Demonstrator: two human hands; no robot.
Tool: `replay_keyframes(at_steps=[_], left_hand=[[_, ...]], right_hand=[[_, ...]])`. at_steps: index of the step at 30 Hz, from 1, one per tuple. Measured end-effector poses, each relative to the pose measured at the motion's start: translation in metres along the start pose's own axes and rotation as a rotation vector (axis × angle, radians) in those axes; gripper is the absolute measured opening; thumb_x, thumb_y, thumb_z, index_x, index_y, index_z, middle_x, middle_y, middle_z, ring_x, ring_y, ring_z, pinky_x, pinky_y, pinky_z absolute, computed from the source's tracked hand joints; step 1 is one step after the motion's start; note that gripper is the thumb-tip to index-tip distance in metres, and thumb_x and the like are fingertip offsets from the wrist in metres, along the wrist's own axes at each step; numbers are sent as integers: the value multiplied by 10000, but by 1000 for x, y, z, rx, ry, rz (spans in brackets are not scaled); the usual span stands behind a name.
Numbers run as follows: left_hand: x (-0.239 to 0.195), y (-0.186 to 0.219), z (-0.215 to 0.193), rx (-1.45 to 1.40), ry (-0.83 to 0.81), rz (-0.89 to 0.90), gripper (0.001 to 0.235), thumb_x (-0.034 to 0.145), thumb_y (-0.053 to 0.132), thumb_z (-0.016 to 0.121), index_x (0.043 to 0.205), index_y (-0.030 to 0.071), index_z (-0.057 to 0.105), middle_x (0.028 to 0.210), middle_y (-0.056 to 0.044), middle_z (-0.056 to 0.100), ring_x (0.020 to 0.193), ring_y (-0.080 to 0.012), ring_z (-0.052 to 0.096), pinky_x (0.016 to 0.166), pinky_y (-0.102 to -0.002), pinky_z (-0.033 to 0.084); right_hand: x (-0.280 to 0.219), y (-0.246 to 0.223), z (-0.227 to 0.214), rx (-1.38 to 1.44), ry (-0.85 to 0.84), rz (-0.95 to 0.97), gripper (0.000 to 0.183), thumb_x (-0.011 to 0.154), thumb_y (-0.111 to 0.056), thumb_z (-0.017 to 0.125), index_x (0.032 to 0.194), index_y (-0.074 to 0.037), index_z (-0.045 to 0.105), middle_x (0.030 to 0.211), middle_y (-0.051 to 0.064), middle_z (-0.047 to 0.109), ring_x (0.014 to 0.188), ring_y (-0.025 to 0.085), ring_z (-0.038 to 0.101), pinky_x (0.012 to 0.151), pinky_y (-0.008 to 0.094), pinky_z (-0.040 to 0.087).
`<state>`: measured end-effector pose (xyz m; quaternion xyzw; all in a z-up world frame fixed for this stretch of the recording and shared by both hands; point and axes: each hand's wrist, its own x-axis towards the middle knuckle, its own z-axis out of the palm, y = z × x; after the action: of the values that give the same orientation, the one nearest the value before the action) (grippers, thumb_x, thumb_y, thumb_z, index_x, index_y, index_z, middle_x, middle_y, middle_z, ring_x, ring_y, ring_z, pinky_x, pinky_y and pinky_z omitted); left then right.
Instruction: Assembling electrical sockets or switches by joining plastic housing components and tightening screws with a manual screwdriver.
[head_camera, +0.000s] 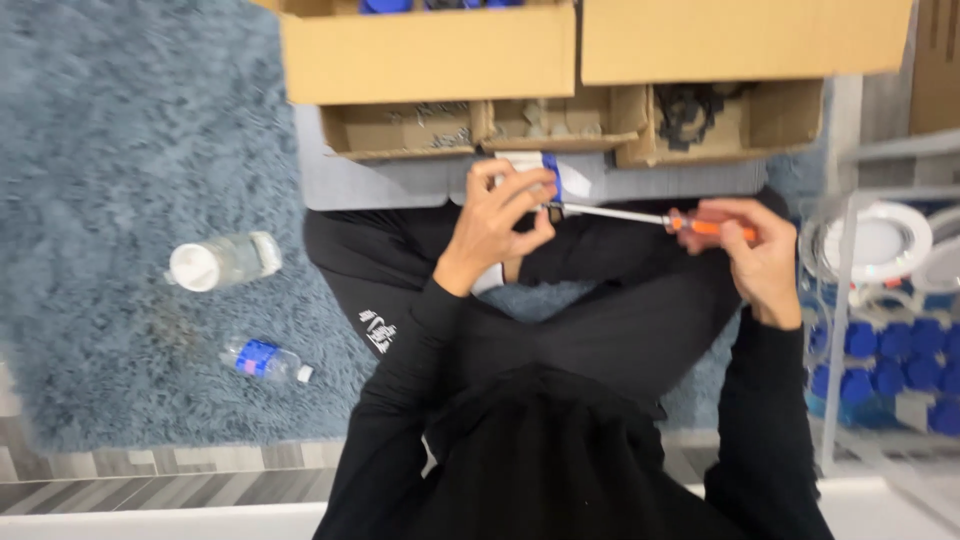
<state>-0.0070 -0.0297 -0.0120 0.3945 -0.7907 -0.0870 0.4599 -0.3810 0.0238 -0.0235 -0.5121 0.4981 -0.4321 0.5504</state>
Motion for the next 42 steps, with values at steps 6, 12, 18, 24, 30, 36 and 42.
replay_keyframes(at_steps=[6,12,18,24,30,36,42], left_hand=[[4,4,-4,-8,16,-12,302,787,36,818,1075,127,794,1288,74,730,1118,-247,577,982,-346,491],[4,4,0,-7,68,-7,208,815,54,845,1004,127,798,1252,87,738,1110,-240,577,978,-329,502],[2,0,-1,13,48,8,213,879,142,931,1041,125,794,1272,86,751,1110,-225,565,1011,-337,516],[3,1,-4,112,24,59,161,963,269,898,1077,186,820,1356,121,714,1170,-222,590,1044,-399,432],[4,11,-13,81,69,76,194,947,237,916,1107,175,824,1307,105,732,1137,-217,616,1010,-387,428],[19,9,-40,-27,303,125,85,1016,184,819,1087,219,851,1172,65,822,959,-213,680,909,-332,506],[41,-6,-90,137,338,116,223,1025,37,754,1103,215,864,1146,53,820,981,-226,688,894,-354,503]], right_hand=[[3,10,-2,73,110,18,154,1103,-2,663,1239,69,663,1140,229,754,864,231,743,771,257,617],[-1,14,-10,93,103,-104,202,967,104,735,1143,13,696,1326,146,715,1112,224,744,1069,292,652],[-3,17,-13,77,79,-157,169,962,117,722,1094,11,712,1322,148,683,1198,238,710,1133,334,655],[-8,17,-12,124,112,-188,186,954,102,736,1112,6,721,1342,128,683,1189,224,727,1136,307,660],[-20,29,-18,221,137,-180,199,963,80,709,1151,15,706,1367,155,674,1169,243,736,1127,316,656],[-34,68,17,233,186,-250,159,973,12,760,1096,100,710,1182,298,686,1073,365,765,903,409,662],[-54,52,86,48,-106,-196,167,864,-84,877,953,49,829,1019,265,812,961,347,797,857,412,603]])
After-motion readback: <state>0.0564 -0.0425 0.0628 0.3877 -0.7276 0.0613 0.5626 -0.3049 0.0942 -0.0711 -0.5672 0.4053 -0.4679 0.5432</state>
